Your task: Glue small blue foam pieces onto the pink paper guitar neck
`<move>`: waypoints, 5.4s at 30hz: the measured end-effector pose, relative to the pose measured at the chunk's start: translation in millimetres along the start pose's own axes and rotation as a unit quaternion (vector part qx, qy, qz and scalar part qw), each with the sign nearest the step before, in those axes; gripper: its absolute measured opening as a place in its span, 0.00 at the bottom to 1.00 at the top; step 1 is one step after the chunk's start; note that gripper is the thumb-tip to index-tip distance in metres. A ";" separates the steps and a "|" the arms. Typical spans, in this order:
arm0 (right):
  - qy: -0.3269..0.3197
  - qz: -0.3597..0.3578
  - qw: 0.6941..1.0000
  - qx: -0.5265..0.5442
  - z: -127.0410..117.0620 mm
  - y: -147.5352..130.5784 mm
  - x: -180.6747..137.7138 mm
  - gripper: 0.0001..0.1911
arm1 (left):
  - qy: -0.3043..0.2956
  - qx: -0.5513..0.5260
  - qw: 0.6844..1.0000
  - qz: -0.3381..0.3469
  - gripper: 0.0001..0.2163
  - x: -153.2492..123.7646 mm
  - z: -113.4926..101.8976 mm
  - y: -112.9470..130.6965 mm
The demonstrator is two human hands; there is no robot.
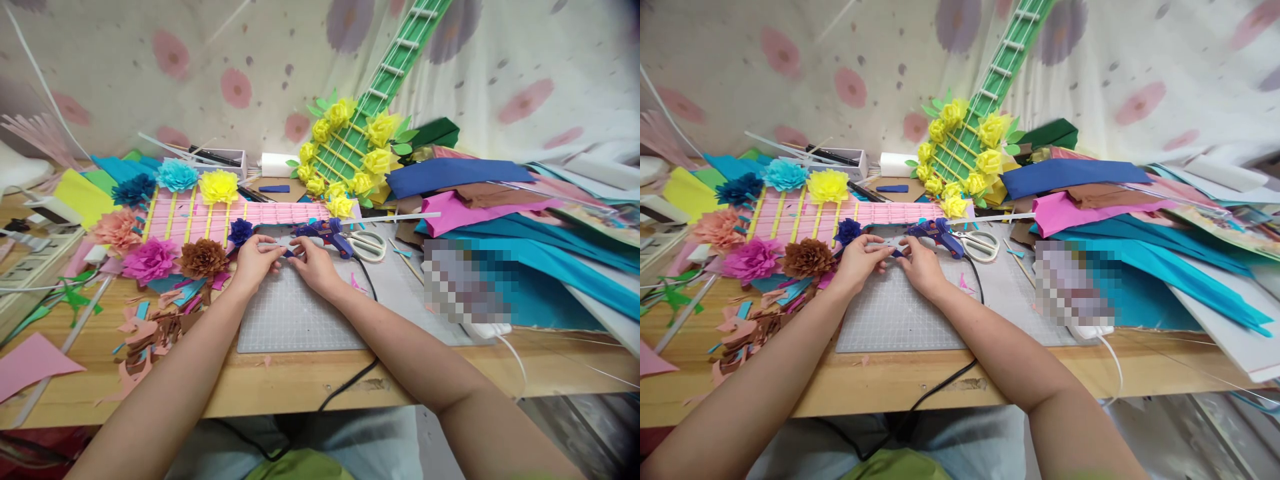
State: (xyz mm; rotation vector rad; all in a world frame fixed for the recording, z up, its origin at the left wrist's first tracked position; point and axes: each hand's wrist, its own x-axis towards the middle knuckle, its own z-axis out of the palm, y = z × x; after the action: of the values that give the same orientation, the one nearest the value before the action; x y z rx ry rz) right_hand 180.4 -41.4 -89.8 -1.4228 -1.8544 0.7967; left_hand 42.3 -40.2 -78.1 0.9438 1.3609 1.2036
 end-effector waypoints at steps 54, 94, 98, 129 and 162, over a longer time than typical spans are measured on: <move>0.017 0.013 0.984 0.175 4.7 6.6 0.6 0.05 | 0.022 -0.015 0.998 0.063 0.23 -3.1 8.0 -10.4; 0.051 0.009 0.996 0.068 -1.1 8.5 -4.4 0.10 | 0.028 0.162 0.979 0.118 0.17 -5.2 7.7 -17.2; 0.056 0.002 0.997 0.053 -1.6 7.5 -4.2 0.10 | 0.065 0.209 0.955 0.201 0.13 -9.2 6.9 -12.7; 0.058 -0.051 0.997 -0.016 -1.4 5.5 -6.4 0.21 | 0.024 -0.024 0.992 0.118 0.16 -2.4 10.1 -11.2; -0.173 0.003 0.979 -0.111 -93.7 0.0 -8.3 0.02 | 0.031 -0.034 0.992 0.121 0.12 1.4 9.1 -13.3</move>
State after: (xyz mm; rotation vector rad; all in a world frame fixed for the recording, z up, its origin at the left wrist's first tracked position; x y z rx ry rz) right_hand 256.8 -42.6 -35.1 -1.4990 -2.2630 0.9092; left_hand 52.1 -39.8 -91.1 1.0523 1.2709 1.4625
